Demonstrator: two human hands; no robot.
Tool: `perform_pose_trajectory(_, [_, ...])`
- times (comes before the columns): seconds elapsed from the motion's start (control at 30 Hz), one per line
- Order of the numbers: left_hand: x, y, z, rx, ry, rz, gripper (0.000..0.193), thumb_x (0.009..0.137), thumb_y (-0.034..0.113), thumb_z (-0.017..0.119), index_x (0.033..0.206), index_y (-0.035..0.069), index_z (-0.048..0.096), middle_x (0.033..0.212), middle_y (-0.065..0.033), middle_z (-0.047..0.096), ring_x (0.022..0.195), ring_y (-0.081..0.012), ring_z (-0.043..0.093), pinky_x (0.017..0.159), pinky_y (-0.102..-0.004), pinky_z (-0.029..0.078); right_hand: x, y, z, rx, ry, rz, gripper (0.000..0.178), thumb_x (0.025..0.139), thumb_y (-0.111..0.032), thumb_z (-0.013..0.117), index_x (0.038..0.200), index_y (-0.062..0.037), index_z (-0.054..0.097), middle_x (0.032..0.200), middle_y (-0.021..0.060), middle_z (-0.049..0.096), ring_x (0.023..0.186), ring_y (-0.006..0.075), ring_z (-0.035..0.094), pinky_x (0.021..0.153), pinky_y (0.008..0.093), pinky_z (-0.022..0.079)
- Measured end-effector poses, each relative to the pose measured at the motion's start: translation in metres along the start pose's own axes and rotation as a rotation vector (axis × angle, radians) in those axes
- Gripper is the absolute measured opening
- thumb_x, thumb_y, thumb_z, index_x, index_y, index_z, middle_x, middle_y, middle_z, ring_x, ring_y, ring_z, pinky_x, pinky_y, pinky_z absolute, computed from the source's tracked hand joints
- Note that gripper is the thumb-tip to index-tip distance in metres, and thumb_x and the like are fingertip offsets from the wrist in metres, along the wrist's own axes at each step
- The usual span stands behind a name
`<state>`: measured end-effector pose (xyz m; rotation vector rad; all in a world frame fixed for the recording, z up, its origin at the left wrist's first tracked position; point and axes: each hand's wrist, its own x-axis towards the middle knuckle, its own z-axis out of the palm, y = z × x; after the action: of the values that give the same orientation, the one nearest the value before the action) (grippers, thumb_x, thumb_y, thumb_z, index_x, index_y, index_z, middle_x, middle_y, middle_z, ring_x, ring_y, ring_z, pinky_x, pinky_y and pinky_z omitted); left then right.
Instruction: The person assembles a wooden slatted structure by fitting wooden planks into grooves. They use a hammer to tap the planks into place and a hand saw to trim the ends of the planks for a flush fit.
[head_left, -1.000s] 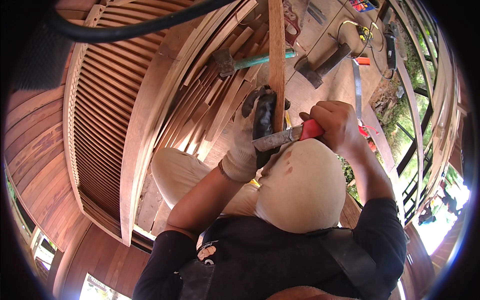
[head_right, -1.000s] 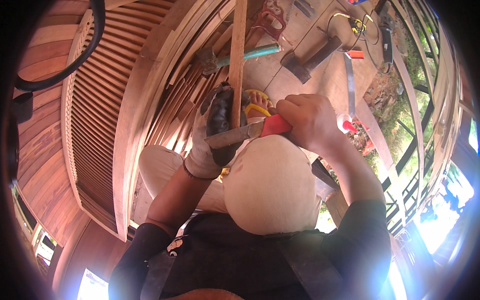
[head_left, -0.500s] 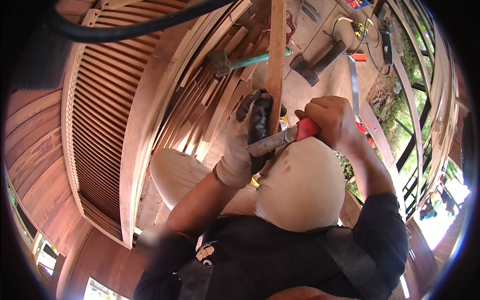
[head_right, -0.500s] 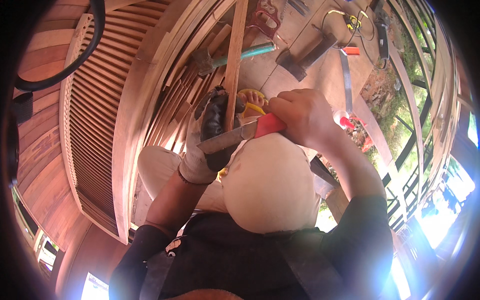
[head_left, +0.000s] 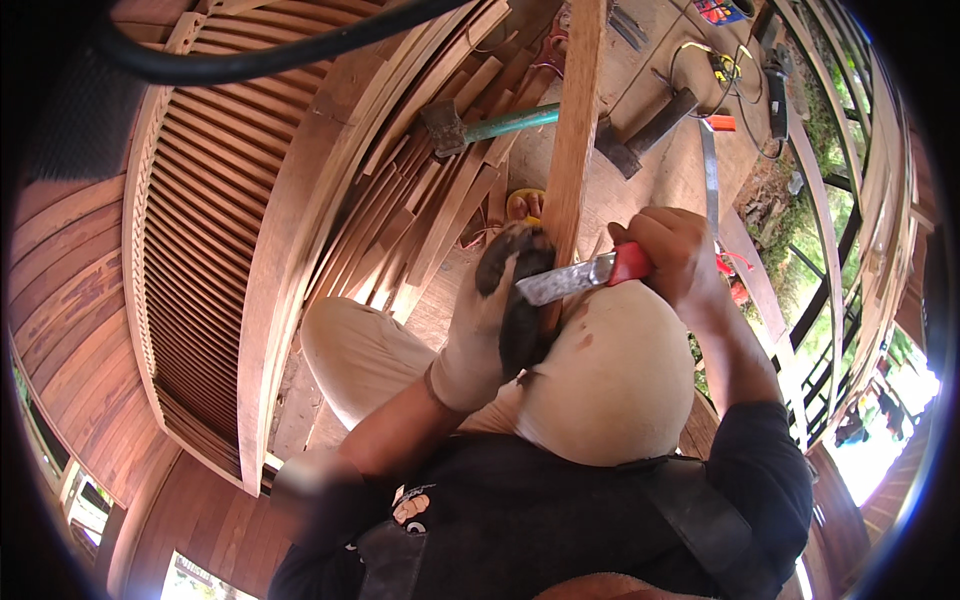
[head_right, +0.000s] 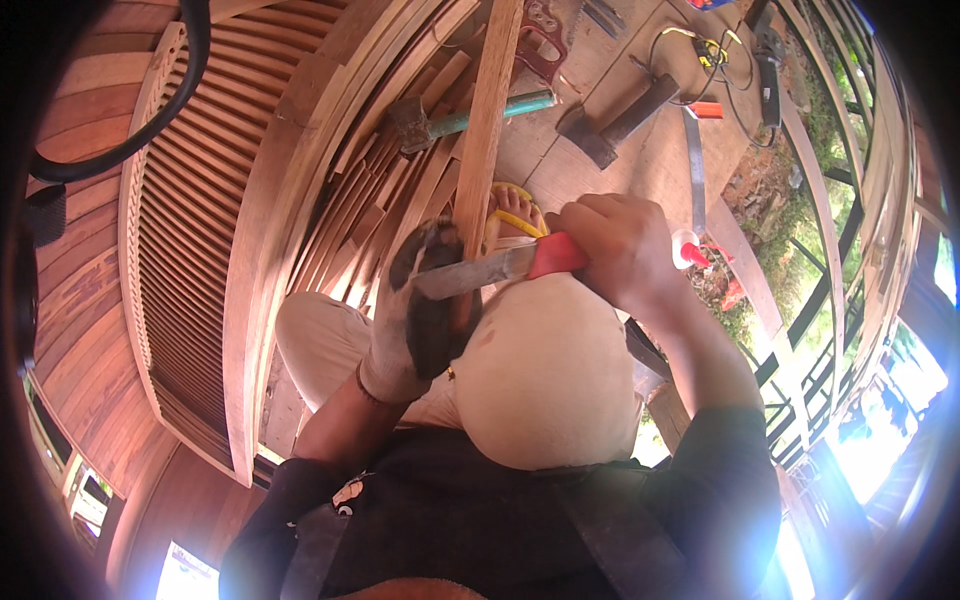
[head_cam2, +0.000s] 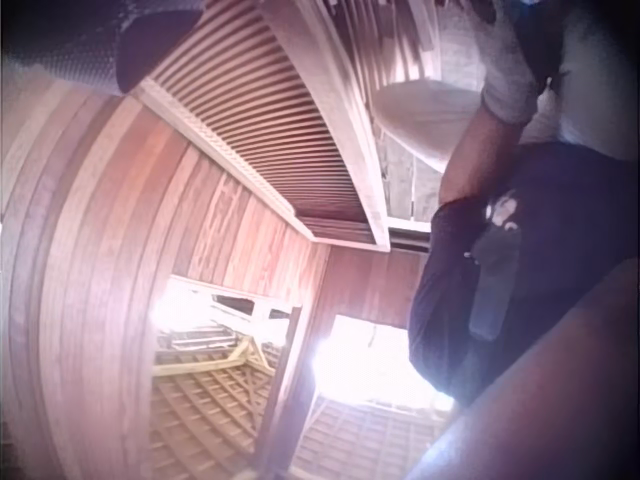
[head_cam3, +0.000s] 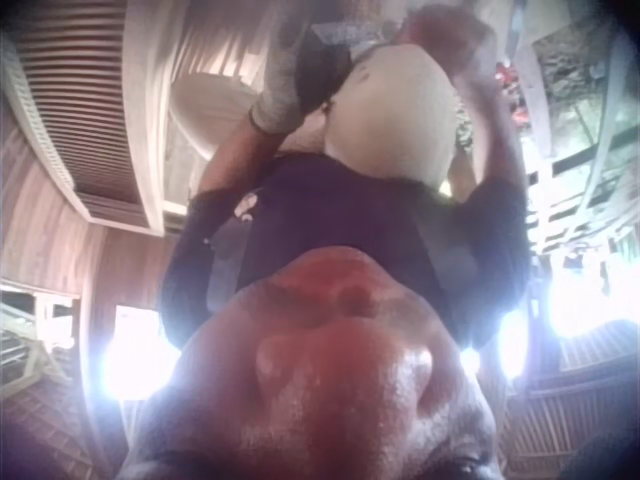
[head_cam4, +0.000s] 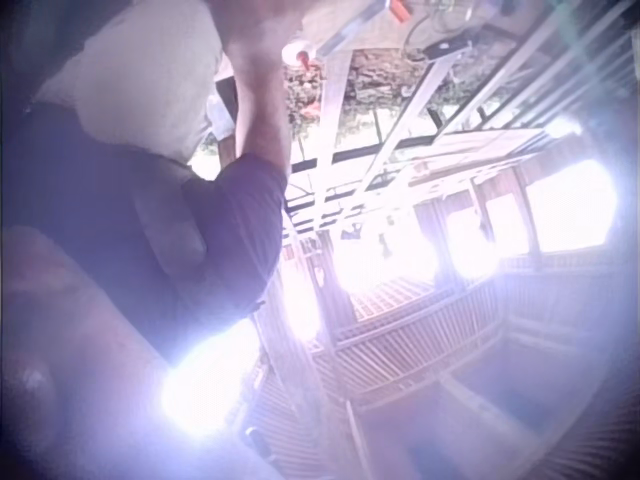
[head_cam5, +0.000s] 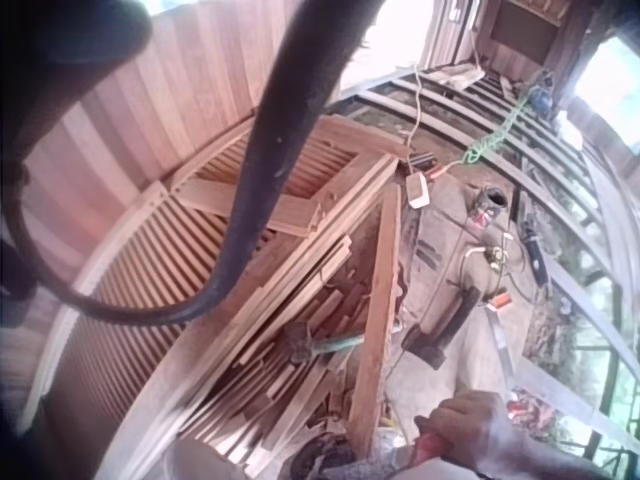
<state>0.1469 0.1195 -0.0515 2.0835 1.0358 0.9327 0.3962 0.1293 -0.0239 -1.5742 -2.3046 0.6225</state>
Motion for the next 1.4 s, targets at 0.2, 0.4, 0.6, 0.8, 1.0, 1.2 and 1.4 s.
perform_pose_trajectory(0.2, [0.005,-0.007,0.003,-0.014,0.005,0.03,0.049,0.084,0.004,0.075,0.13,0.0,0.06,0.115,-0.0176,0.066,0.109,-0.0385,0.064,0.096,-0.0463,0.053,0.008,-0.003,-0.003,0.011,0.001,-0.06,0.021,0.065,-0.016,0.076,0.081,-0.009,0.064,0.069,0.0071,0.059,0.062,0.0299,0.062,0.056,0.0426,0.048])
perform_pose_trajectory(0.4, [-0.013,0.013,-0.011,-0.619,-0.215,-0.676,0.057,0.088,0.007,0.075,0.139,-0.002,0.051,0.12,-0.0151,0.065,0.111,-0.0287,0.064,0.099,-0.0385,0.051,-0.001,-0.005,-0.004,0.021,0.033,0.015,0.025,0.064,-0.017,0.077,0.085,-0.008,0.068,0.069,0.0077,0.06,0.062,0.0299,0.063,0.056,0.0417,0.049])
perform_pose_trajectory(0.6, [-0.018,0.021,-0.031,-0.404,-0.215,-0.395,0.054,0.085,0.006,0.075,0.133,-0.003,0.053,0.12,-0.0194,0.063,0.11,-0.0341,0.064,0.095,-0.0416,0.053,-0.001,-0.005,-0.003,0.036,0.083,0.048,0.019,0.068,-0.015,0.079,0.081,-0.0067,0.067,0.068,0.0082,0.06,0.061,0.0299,0.062,0.056,0.0415,0.049])
perform_pose_trajectory(0.8, [-0.024,0.009,-0.018,-0.046,-0.123,-0.103,0.049,0.075,0.009,0.076,0.121,0.001,0.061,0.116,-0.0196,0.063,0.102,-0.0399,0.064,0.09,-0.0454,0.054,-0.001,-0.004,0.004,0.033,0.158,0.07,0.017,0.073,-0.012,0.079,0.076,-0.0077,0.063,0.065,0.0079,0.058,0.06,0.0295,0.061,0.055,0.0429,0.046])
perform_pose_trajectory(1.0, [0.023,-0.001,-0.008,0.054,-0.037,0.153,0.037,0.08,0.004,0.077,0.116,0.001,0.071,0.124,-0.023,0.062,0.116,-0.0402,0.061,0.099,-0.051,0.052,0.014,0.007,0.0,0.08,0.0,-0.169,0.02,0.066,-0.01,0.075,0.082,-0.0094,0.063,0.068,0.0074,0.058,0.063,0.0299,0.061,0.055,0.0426,0.046])
perform_pose_trajectory(1.2, [0.025,0.0,-0.001,0.039,0.011,0.19,0.039,0.079,0.005,0.078,0.118,0.01,0.073,0.121,-0.0227,0.064,0.115,-0.0448,0.061,0.099,-0.0505,0.052,0.013,0.011,0.0,0.094,-0.033,-0.179,0.019,0.067,-0.01,0.074,0.083,-0.0091,0.064,0.068,0.0081,0.058,0.063,0.031,0.062,0.056,0.043,0.047])
perform_pose_trajectory(1.4, [0.013,0.006,-0.001,0.013,-0.006,0.093,0.044,0.084,0.005,0.073,0.126,0.004,0.061,0.12,-0.0233,0.063,0.112,-0.0448,0.062,0.097,-0.048,0.053,0.006,0.009,-0.002,0.068,0.002,-0.129,0.021,0.065,-0.012,0.074,0.085,-0.008,0.066,0.068,0.0083,0.059,0.063,0.0303,0.062,0.056,0.0427,0.048])
